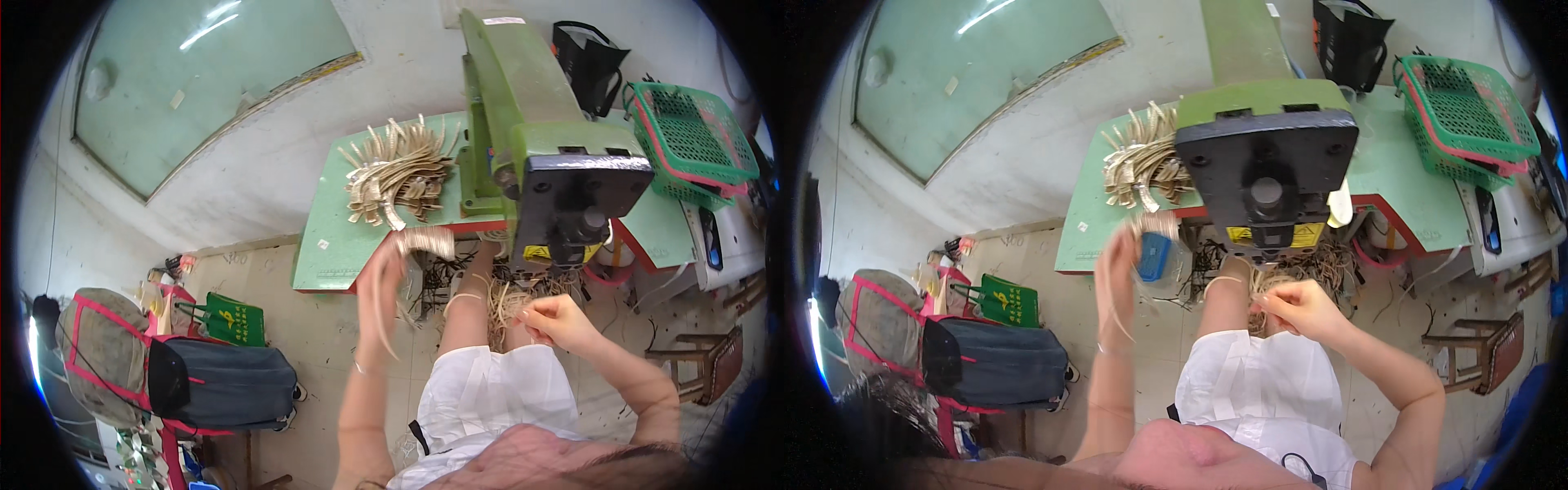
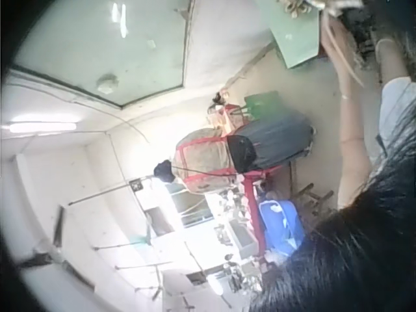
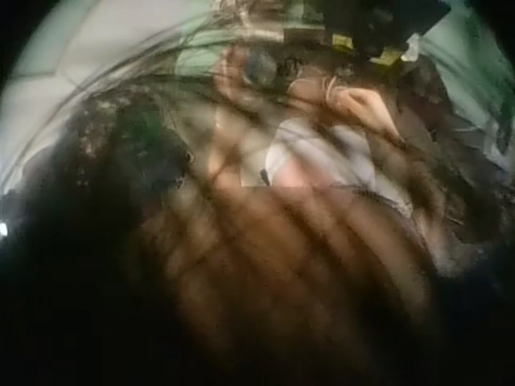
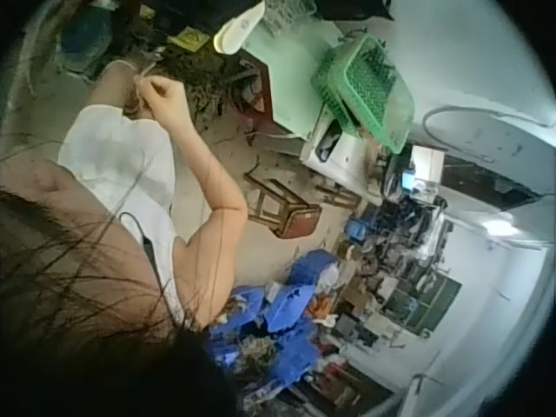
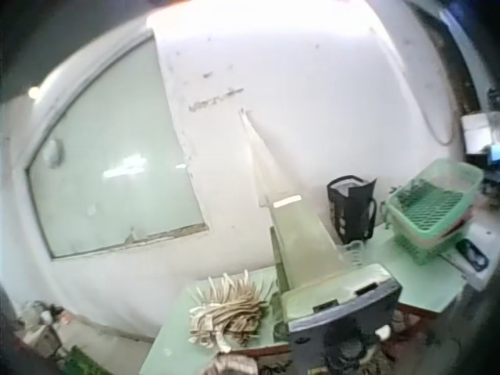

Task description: The person sits at a workbench and repeatedly feeds beige cords into a green processing machine. They pull the cords through the machine's mechanism and place the processed pieces onto a pile on the table. The person handles the cords one at a time, maintaining a steady rhythm throughout the clip.

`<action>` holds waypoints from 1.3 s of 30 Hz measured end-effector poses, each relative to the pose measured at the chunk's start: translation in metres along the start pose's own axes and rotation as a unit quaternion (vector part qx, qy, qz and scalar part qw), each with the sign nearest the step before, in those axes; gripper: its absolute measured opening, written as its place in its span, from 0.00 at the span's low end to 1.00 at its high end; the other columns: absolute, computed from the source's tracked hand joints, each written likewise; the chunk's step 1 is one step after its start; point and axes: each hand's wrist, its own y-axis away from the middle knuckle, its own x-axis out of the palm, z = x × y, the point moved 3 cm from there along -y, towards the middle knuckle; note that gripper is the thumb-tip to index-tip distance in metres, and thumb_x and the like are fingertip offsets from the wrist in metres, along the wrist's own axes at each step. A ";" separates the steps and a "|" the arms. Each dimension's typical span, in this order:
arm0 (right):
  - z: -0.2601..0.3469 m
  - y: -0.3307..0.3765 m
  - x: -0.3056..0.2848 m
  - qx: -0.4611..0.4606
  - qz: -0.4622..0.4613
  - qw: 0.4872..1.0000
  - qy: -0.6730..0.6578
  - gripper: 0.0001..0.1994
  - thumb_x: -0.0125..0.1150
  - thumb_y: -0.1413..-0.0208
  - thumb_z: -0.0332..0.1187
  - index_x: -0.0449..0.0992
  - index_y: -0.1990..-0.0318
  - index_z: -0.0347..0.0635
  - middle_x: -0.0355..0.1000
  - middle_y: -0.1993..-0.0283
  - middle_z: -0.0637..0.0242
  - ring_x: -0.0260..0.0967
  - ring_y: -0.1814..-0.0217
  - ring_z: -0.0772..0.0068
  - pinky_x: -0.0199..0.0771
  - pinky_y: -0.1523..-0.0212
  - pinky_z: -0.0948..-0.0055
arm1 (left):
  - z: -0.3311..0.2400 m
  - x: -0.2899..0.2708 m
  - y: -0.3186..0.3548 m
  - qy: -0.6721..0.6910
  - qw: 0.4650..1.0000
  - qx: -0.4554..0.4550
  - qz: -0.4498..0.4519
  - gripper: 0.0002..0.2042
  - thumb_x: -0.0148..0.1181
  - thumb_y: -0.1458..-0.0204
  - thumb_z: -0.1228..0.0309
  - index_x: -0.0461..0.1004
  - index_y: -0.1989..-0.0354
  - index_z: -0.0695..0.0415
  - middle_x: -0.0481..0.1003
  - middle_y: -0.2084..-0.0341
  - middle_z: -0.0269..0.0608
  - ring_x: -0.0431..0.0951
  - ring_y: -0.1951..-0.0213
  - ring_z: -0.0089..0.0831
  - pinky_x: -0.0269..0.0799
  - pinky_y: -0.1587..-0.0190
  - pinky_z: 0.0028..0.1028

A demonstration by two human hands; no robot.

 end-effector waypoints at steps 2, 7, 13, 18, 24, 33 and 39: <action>-0.017 0.004 -0.003 0.013 -0.018 1.000 0.007 0.13 0.52 0.41 0.36 0.76 0.68 0.35 0.63 0.84 0.76 0.54 0.85 0.89 0.50 0.85 0.85 | -0.003 -0.011 -0.073 -0.042 0.997 0.064 0.008 0.17 0.49 0.42 0.63 0.71 0.60 0.68 0.69 0.77 0.35 0.64 0.71 0.22 0.62 0.65 0.21; -0.057 0.013 -0.005 0.012 -0.058 0.998 0.010 0.12 0.52 0.41 0.35 0.76 0.68 0.35 0.64 0.83 0.76 0.54 0.85 0.89 0.51 0.85 0.84 | 0.044 -0.011 -0.239 -0.464 0.834 0.149 0.259 0.36 0.65 0.59 0.56 0.62 0.44 0.66 0.62 0.45 0.57 0.64 0.45 0.43 0.58 0.43 0.30; -0.073 0.053 -0.065 0.020 -0.197 0.978 0.070 0.11 0.55 0.44 0.36 0.76 0.67 0.37 0.65 0.83 0.75 0.58 0.85 0.88 0.55 0.85 0.84 | 0.131 0.006 -0.262 -0.591 0.729 0.159 0.307 0.51 0.76 0.77 0.55 0.56 0.41 0.65 0.53 0.40 0.62 0.55 0.39 0.49 0.53 0.38 0.37; -0.042 0.088 -0.207 -0.120 -0.448 0.880 0.100 0.15 0.48 0.40 0.43 0.70 0.72 0.43 0.60 0.87 0.74 0.55 0.90 0.85 0.52 0.89 0.82 | 0.119 0.020 -0.264 -0.493 0.794 0.107 0.340 0.35 0.72 0.76 0.68 0.68 0.51 0.55 0.68 0.53 0.51 0.68 0.50 0.47 0.65 0.47 0.38; 0.047 0.121 -0.353 -0.186 -0.676 0.712 -0.043 0.30 0.54 0.48 0.58 0.68 0.55 0.37 0.69 0.74 0.67 0.64 0.82 0.79 0.64 0.84 0.80 | 0.126 0.021 -0.265 -0.569 0.759 0.163 0.272 0.23 0.66 0.66 0.61 0.74 0.61 0.63 0.70 0.59 0.56 0.70 0.54 0.51 0.66 0.50 0.40; 0.046 0.083 -0.521 -0.311 -0.410 0.849 -0.117 0.26 0.59 0.47 0.47 0.65 0.46 0.39 0.66 0.47 0.57 0.66 0.49 0.63 0.70 0.55 0.66 | 0.128 0.029 -0.238 -0.532 0.759 0.163 0.339 0.42 0.67 0.70 0.49 0.62 0.42 0.54 0.67 0.48 0.50 0.64 0.44 0.46 0.55 0.42 0.48; 0.072 0.059 -0.633 -0.175 -0.628 0.758 -0.008 0.26 0.57 0.49 0.51 0.74 0.71 0.29 0.73 0.77 0.56 0.71 0.80 0.68 0.69 0.82 0.74 | 0.108 0.008 -0.216 -0.586 0.768 0.078 0.248 0.29 0.69 0.72 0.47 0.77 0.69 0.63 0.77 0.68 0.50 0.77 0.62 0.44 0.71 0.57 0.37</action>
